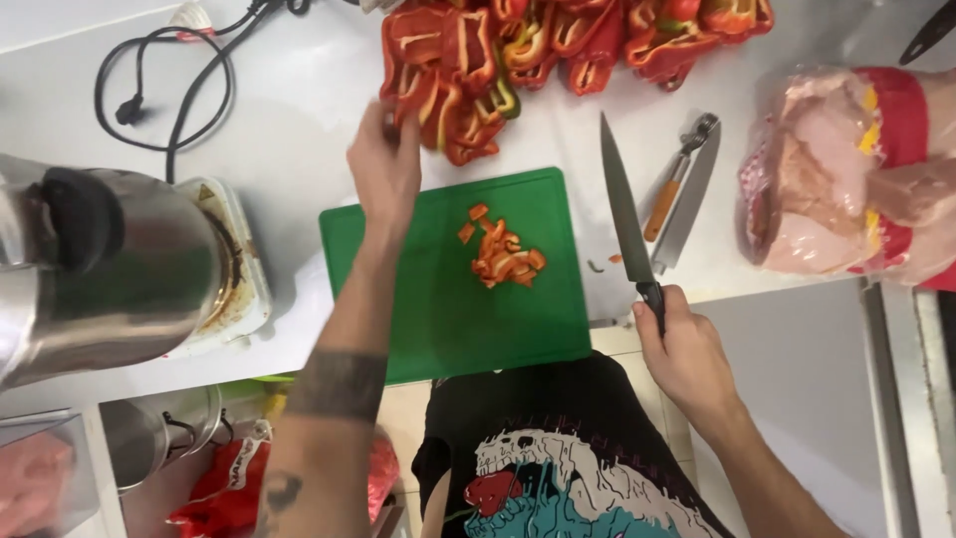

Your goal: Cutting and dicing red bell peppers on a green cutting board using a kitchen knife.

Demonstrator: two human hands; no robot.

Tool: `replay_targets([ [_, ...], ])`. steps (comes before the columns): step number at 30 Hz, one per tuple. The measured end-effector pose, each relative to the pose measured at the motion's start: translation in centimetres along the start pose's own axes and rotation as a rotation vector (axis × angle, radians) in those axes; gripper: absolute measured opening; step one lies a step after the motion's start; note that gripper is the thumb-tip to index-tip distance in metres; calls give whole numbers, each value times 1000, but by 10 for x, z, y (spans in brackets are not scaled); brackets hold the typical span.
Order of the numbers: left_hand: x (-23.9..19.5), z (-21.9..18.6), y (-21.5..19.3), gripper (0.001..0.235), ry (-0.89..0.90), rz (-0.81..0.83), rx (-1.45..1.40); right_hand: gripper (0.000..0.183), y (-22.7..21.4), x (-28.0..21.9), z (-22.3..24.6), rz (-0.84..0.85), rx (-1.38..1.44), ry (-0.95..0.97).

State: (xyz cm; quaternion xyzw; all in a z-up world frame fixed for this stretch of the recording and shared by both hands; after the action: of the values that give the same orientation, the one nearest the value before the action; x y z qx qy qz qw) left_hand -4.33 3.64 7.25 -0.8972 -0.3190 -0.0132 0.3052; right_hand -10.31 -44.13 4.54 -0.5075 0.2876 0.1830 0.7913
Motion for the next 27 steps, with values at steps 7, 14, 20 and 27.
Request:
replay_targets([
  [7,-192,148,-54,22,-196,94,73,44,102,-44,74,50,-113,-207],
  [14,-266,150,-74,63,-128,252,-91,47,218,-104,134,142,-155,-208],
  [20,-249,133,-83,113,77,516,-148,46,242,-130,135,41,-266,-153],
  [27,-229,133,-82,114,154,609,-147,51,257,-144,138,39,-303,-105],
])
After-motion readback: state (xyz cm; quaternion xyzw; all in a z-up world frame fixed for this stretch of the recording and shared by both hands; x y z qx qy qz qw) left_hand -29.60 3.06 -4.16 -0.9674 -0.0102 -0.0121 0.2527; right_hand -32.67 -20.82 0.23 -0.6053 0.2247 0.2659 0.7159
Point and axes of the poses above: each hand's wrist, its own x-axis towards the middle knuckle, its own y-axis out of the palm, z = x × y, the point moved 9 cm from there along x, towards the middle knuckle, and after that the axes turned 10 degrees about y, right-handed, at the moved point
